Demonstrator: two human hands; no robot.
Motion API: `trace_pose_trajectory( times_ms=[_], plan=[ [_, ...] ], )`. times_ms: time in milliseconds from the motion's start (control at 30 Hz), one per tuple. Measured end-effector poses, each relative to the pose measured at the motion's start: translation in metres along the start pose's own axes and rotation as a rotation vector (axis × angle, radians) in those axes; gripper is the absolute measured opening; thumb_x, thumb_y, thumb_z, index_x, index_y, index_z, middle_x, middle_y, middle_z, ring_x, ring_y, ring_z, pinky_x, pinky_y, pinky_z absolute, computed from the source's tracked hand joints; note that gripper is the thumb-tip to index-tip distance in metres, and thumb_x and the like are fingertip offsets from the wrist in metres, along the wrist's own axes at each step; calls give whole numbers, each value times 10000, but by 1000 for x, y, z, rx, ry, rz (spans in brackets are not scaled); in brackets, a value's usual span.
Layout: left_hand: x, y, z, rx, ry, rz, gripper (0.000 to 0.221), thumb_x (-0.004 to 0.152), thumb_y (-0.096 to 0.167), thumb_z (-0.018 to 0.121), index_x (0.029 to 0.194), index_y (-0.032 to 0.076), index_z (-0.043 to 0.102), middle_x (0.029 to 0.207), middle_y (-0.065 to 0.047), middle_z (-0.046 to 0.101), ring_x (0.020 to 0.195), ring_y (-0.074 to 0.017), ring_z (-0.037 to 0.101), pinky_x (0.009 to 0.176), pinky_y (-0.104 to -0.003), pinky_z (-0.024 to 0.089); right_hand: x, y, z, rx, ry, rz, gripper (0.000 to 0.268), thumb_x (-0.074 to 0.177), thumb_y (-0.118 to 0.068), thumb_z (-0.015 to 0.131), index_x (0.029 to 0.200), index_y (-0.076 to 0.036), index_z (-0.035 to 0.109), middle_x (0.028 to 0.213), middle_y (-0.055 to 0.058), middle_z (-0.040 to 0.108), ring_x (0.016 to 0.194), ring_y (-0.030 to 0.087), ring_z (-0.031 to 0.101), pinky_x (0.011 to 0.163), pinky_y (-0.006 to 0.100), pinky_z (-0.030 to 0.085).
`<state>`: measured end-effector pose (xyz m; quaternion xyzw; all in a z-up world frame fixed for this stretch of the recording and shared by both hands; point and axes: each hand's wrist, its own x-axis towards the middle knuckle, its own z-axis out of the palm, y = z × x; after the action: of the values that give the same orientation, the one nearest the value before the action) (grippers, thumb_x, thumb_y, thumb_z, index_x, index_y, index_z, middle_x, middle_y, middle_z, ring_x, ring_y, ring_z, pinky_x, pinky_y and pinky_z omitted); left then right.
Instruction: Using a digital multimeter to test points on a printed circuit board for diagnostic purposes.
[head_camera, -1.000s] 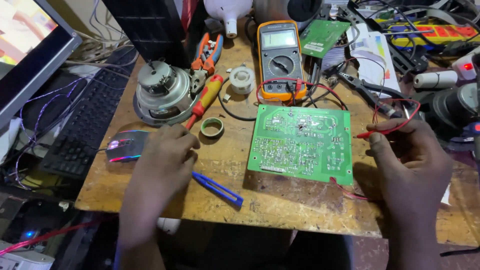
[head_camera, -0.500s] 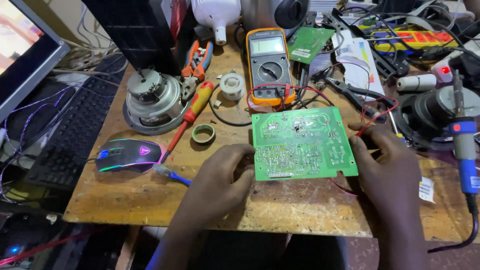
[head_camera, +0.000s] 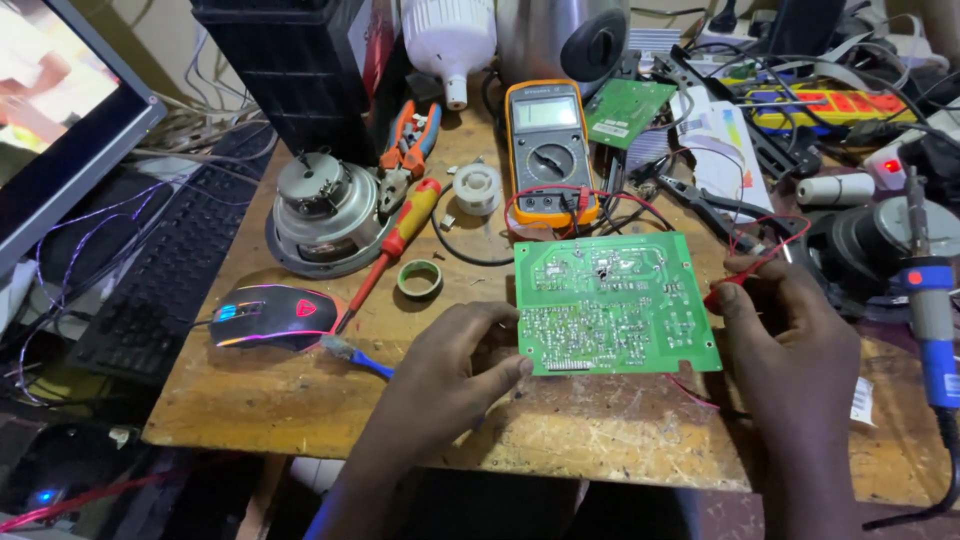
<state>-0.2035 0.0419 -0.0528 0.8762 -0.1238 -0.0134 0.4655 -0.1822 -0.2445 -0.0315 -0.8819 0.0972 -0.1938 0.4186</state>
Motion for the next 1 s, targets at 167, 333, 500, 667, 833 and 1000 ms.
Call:
trace_pose_trajectory(
  times_ms=[167, 333, 500, 667, 833, 1000],
  plan=[
    [3, -1, -4, -50, 8, 70, 399, 950, 259, 736, 1323, 119, 707, 1216, -46, 779, 1099, -206, 736, 911, -358, 561, -4, -12, -1, 72, 10, 9, 147, 1033, -142, 736, 1179, -126, 746, 1030, 26, 781, 946, 123, 675, 831, 318, 502],
    [4, 4, -8, 64, 221, 15, 291, 972, 171, 689, 1249, 98, 742, 1234, -95, 760, 1068, -220, 730, 909, -365, 632, -6, -13, 0, 180, 12, -5, 115, 1043, -25, 693, 1130, -86, 737, 1061, 29, 762, 924, 111, 667, 772, 277, 504],
    [9, -2, -25, 407, 409, 39, 312, 975, 108, 684, 1278, 38, 701, 1414, -134, 651, 1380, -329, 536, 1150, -501, 444, -5, -18, -5, 126, -10, 44, 126, 1024, -59, 661, 1091, -111, 754, 1009, 35, 773, 879, 134, 662, 723, 317, 497],
    [18, -36, -25, 447, 379, 118, 194, 920, 108, 692, 1088, 17, 731, 1271, -166, 678, 1256, -361, 570, 1055, -483, 466, -7, -28, -7, 177, -29, 156, 140, 1031, -50, 625, 1076, -118, 739, 1042, 40, 795, 838, 152, 639, 612, 347, 495],
    [17, -33, -23, 380, 377, 154, 68, 911, 78, 666, 954, 62, 715, 1153, -80, 698, 1153, -308, 594, 1096, -482, 433, -5, -14, -4, 104, -11, -4, 161, 1021, -32, 634, 1106, -110, 747, 1111, 11, 792, 922, 128, 672, 766, 300, 502],
    [16, -32, -21, 361, 424, 111, 77, 944, 109, 704, 1011, 90, 736, 1300, -91, 701, 1271, -311, 588, 1044, -463, 466, -4, -9, -4, 79, -11, -38, 129, 1041, -43, 657, 1128, -104, 731, 1116, 25, 779, 958, 149, 686, 836, 314, 514]
  ],
)
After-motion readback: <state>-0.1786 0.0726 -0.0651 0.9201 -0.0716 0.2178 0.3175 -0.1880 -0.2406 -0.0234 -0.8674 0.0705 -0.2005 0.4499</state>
